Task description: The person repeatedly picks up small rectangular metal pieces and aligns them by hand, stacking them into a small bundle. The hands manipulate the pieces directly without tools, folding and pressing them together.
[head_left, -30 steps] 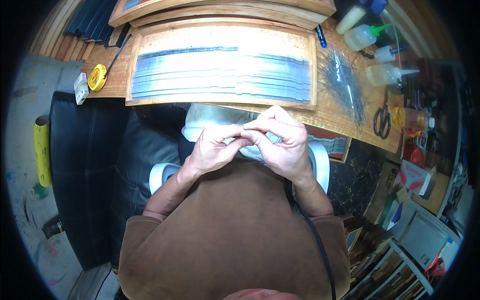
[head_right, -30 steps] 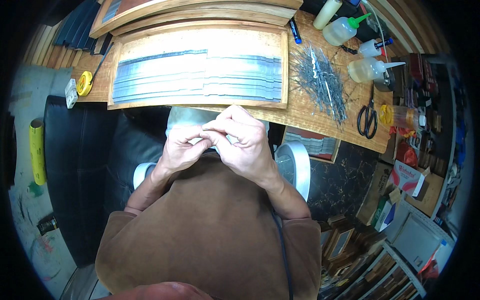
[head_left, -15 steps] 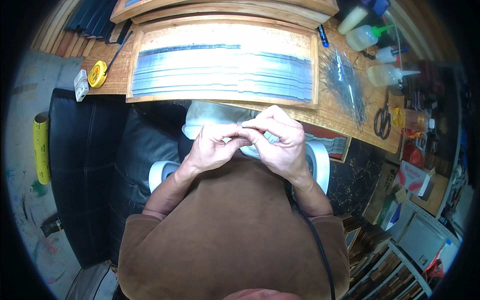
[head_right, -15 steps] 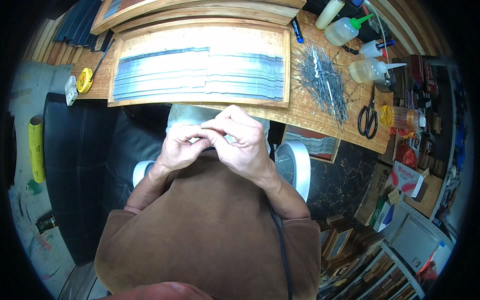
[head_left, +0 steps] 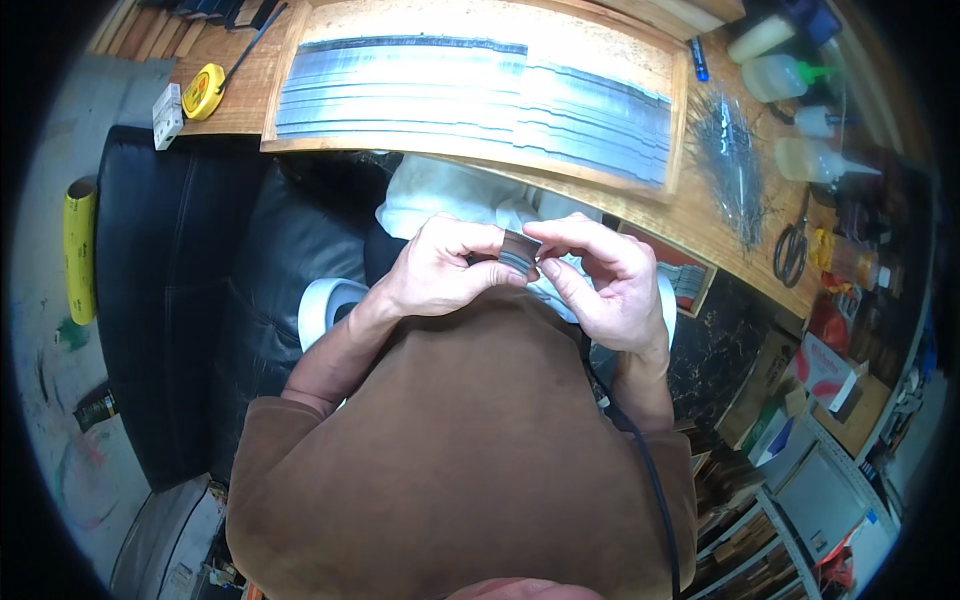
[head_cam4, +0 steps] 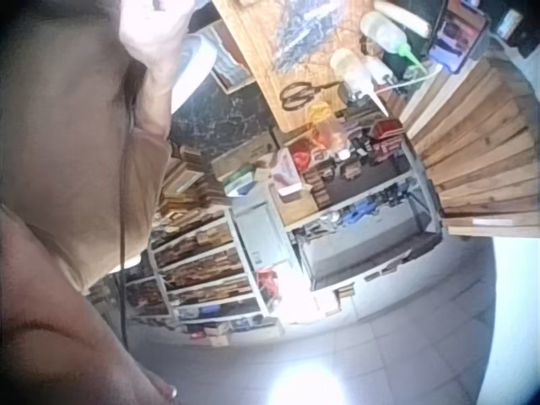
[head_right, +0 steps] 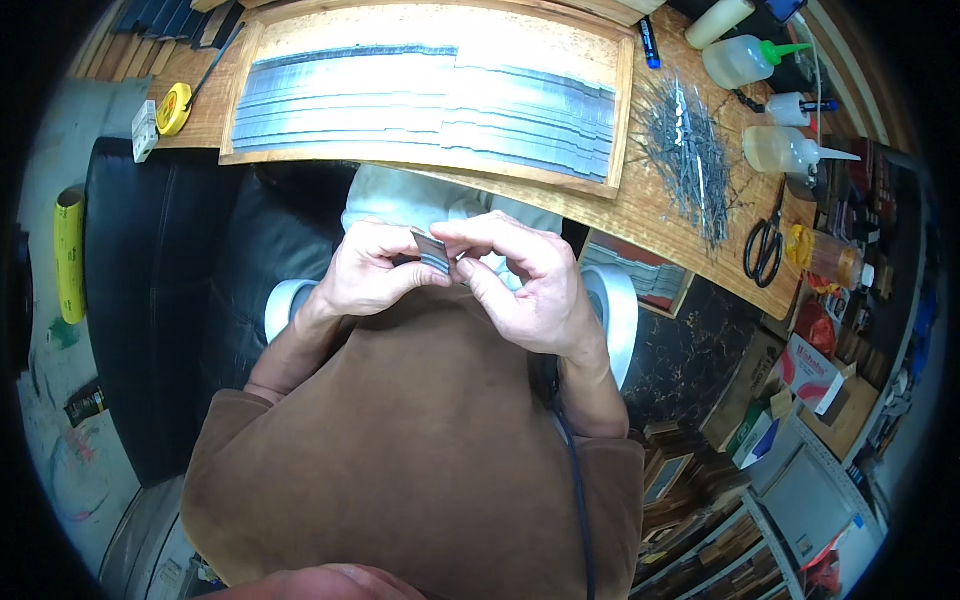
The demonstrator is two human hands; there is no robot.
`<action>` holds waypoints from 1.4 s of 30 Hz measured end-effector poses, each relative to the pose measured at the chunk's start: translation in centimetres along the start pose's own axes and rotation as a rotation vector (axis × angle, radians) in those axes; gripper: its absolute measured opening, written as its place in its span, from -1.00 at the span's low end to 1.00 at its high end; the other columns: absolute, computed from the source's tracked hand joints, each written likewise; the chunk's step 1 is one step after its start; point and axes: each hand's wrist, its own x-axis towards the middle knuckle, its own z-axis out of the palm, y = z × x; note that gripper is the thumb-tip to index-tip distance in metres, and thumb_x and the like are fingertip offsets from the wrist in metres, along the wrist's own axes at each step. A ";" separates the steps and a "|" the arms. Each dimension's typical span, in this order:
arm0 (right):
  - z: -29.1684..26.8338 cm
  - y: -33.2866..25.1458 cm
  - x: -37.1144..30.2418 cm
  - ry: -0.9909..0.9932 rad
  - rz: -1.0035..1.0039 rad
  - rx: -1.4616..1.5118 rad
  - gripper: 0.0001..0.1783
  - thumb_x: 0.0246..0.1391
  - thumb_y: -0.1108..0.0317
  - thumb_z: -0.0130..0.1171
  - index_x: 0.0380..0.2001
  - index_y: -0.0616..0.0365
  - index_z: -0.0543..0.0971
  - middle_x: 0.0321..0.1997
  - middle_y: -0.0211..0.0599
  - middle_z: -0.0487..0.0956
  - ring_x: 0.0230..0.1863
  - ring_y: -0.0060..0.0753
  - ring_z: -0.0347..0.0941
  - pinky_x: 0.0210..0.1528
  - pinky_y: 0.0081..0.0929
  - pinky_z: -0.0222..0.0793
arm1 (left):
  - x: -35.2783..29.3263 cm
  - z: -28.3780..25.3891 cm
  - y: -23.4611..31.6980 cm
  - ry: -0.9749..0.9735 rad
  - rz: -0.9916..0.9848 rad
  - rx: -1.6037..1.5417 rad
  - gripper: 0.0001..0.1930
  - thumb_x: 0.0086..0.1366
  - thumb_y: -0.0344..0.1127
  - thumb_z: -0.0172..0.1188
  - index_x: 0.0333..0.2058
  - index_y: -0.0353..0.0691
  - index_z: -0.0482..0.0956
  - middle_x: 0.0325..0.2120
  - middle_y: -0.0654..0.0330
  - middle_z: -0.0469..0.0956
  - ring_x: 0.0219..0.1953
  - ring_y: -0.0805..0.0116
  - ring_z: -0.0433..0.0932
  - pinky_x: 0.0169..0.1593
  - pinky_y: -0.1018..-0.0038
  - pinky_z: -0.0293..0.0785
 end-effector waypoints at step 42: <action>-0.3 3.0 -0.1 -0.048 0.097 0.150 -0.58 0.19 0.77 0.09 0.08 0.35 0.68 -0.16 -0.16 0.71 -0.16 -0.45 0.66 -0.06 -0.54 0.57 | -0.7 1.2 -0.7 0.100 -0.095 -0.002 -0.84 0.29 -0.48 0.41 -0.15 -0.33 0.78 -0.45 0.16 0.76 -0.45 0.59 0.59 -0.34 0.53 0.50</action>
